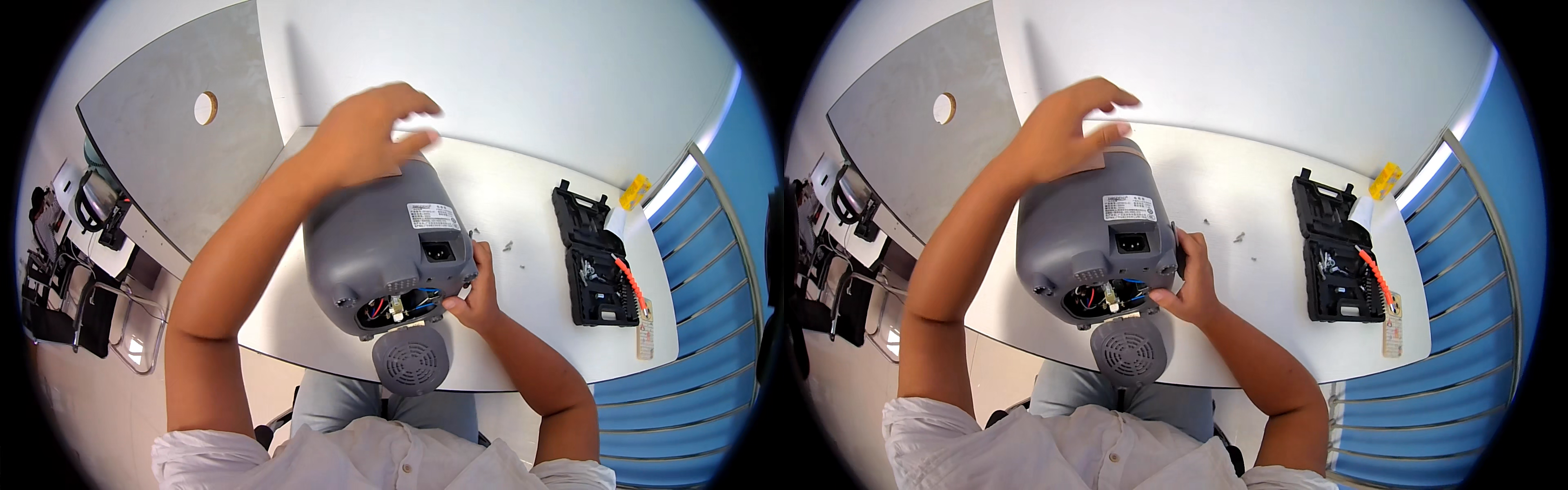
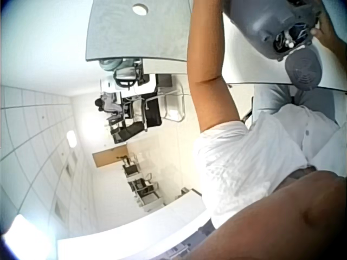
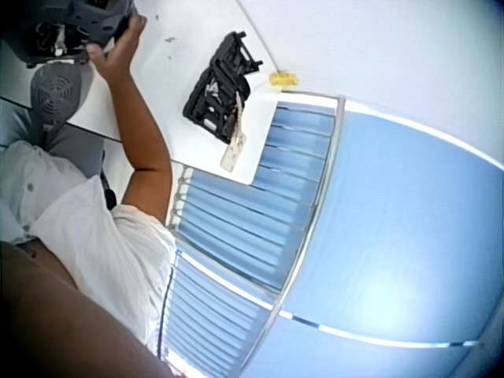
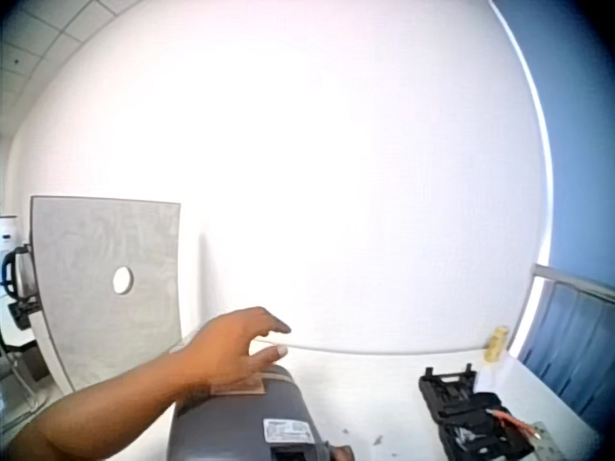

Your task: The person uses a screwdriver to remove screws from the back panel of a gray electronic device. They then rotate the device to inspect the internal wiring and components before continuing to unscrew additional fasteners.

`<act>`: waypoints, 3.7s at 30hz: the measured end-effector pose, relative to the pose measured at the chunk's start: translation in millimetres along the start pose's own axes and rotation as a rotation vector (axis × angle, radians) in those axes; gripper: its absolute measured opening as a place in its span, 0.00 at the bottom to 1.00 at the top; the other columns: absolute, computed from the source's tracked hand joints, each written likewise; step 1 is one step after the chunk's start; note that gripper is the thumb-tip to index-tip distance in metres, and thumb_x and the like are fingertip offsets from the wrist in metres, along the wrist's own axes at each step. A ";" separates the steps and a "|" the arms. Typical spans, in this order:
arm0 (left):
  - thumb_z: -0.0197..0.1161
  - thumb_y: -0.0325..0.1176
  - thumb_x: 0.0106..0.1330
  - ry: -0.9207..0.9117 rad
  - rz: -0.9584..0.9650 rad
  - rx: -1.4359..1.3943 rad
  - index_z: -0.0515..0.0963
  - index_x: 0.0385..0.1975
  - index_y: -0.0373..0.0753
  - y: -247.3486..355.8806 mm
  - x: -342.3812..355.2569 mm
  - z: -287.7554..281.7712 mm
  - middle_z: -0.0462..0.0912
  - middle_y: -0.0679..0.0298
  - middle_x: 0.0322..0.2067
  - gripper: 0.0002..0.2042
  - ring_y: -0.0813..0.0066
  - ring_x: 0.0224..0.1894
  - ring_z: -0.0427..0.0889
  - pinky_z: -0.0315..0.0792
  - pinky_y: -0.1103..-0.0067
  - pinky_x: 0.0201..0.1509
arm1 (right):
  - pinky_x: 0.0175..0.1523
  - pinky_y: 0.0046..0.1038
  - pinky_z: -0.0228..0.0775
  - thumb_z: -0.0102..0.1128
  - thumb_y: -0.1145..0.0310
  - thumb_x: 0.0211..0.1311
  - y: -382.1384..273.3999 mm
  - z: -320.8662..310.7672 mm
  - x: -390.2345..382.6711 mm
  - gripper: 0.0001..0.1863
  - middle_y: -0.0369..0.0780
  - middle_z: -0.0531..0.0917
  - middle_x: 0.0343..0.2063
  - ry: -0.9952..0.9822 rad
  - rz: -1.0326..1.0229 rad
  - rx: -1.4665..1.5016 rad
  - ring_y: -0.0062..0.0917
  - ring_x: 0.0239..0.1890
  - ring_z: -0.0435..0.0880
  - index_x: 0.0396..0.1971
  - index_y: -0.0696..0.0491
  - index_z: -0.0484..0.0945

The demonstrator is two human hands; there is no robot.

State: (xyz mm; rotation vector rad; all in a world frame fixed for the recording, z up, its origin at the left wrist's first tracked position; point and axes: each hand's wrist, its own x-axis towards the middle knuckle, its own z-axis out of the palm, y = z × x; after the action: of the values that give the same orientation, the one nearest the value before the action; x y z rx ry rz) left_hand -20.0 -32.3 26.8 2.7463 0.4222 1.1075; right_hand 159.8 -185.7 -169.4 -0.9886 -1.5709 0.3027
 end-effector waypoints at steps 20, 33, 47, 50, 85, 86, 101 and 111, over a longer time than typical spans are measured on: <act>0.45 0.48 0.70 -0.069 -0.284 -1.251 0.72 0.52 0.38 -1.5 -17.0 4.4 0.79 0.62 0.46 0.22 0.75 0.48 0.76 0.68 0.77 0.53 | 0.35 0.20 0.61 0.61 0.41 0.52 -2.3 3.1 0.2 0.50 0.38 0.64 0.43 -0.002 0.070 -0.034 0.19 0.40 0.67 0.63 0.61 0.51; 0.47 0.48 0.69 -0.076 -0.304 -1.300 0.73 0.51 0.39 -3.2 -17.8 6.4 0.80 0.65 0.43 0.21 0.78 0.46 0.76 0.68 0.79 0.51 | 0.43 0.24 0.66 0.63 0.48 0.53 -11.7 4.0 3.0 0.45 0.41 0.65 0.40 0.015 0.053 -0.018 0.25 0.41 0.70 0.61 0.63 0.56; 0.45 0.50 0.69 -0.105 -0.277 -1.222 0.71 0.53 0.39 -2.5 -19.8 6.6 0.78 0.64 0.46 0.23 0.78 0.47 0.75 0.67 0.78 0.53 | 0.41 0.24 0.67 0.64 0.49 0.52 -9.4 3.9 3.0 0.44 0.42 0.65 0.41 0.012 0.019 -0.012 0.24 0.40 0.70 0.61 0.62 0.56; 0.48 0.49 0.68 -0.117 -0.281 -1.154 0.72 0.52 0.38 0.5 -18.9 5.7 0.78 0.64 0.46 0.22 0.76 0.49 0.75 0.66 0.76 0.56 | 0.41 0.24 0.67 0.64 0.49 0.52 -10.5 3.4 3.4 0.45 0.41 0.66 0.40 0.014 0.034 -0.025 0.24 0.39 0.70 0.61 0.62 0.56; 0.46 0.59 0.66 -0.783 0.066 -0.046 0.73 0.57 0.46 16.5 -0.7 8.7 0.71 0.59 0.59 0.29 0.59 0.67 0.60 0.40 0.51 0.70 | 0.39 0.26 0.68 0.64 0.48 0.52 -10.3 -1.6 4.8 0.44 0.43 0.67 0.39 0.013 -0.006 -0.104 0.28 0.38 0.72 0.61 0.60 0.56; 0.47 0.59 0.65 -0.785 0.063 -0.003 0.73 0.57 0.46 18.1 1.3 8.1 0.71 0.58 0.60 0.28 0.58 0.68 0.59 0.39 0.50 0.70 | 0.39 0.26 0.68 0.64 0.49 0.52 -11.1 -0.9 5.0 0.44 0.43 0.67 0.39 0.017 -0.003 -0.096 0.28 0.38 0.72 0.61 0.60 0.56; 0.58 0.54 0.58 -0.950 0.076 -0.051 0.80 0.47 0.42 50.0 12.2 29.5 0.83 0.56 0.41 0.24 0.56 0.44 0.81 0.72 0.69 0.49 | 0.39 0.28 0.70 0.65 0.50 0.51 3.7 5.8 1.3 0.44 0.44 0.68 0.43 0.039 -0.069 -0.052 0.29 0.39 0.73 0.63 0.58 0.55; 0.58 0.52 0.58 -0.944 0.081 -0.047 0.80 0.47 0.44 50.3 12.0 31.6 0.84 0.56 0.41 0.23 0.56 0.44 0.80 0.72 0.69 0.49 | 0.39 0.28 0.70 0.65 0.50 0.51 3.7 3.4 1.3 0.44 0.45 0.68 0.44 0.036 -0.097 -0.115 0.32 0.40 0.74 0.62 0.58 0.56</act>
State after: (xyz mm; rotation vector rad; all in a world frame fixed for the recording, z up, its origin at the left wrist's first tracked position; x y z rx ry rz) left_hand 20.4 -77.4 24.2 2.8534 0.1367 -0.2366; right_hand 158.3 -181.4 -171.9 -0.9969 -1.6117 0.1272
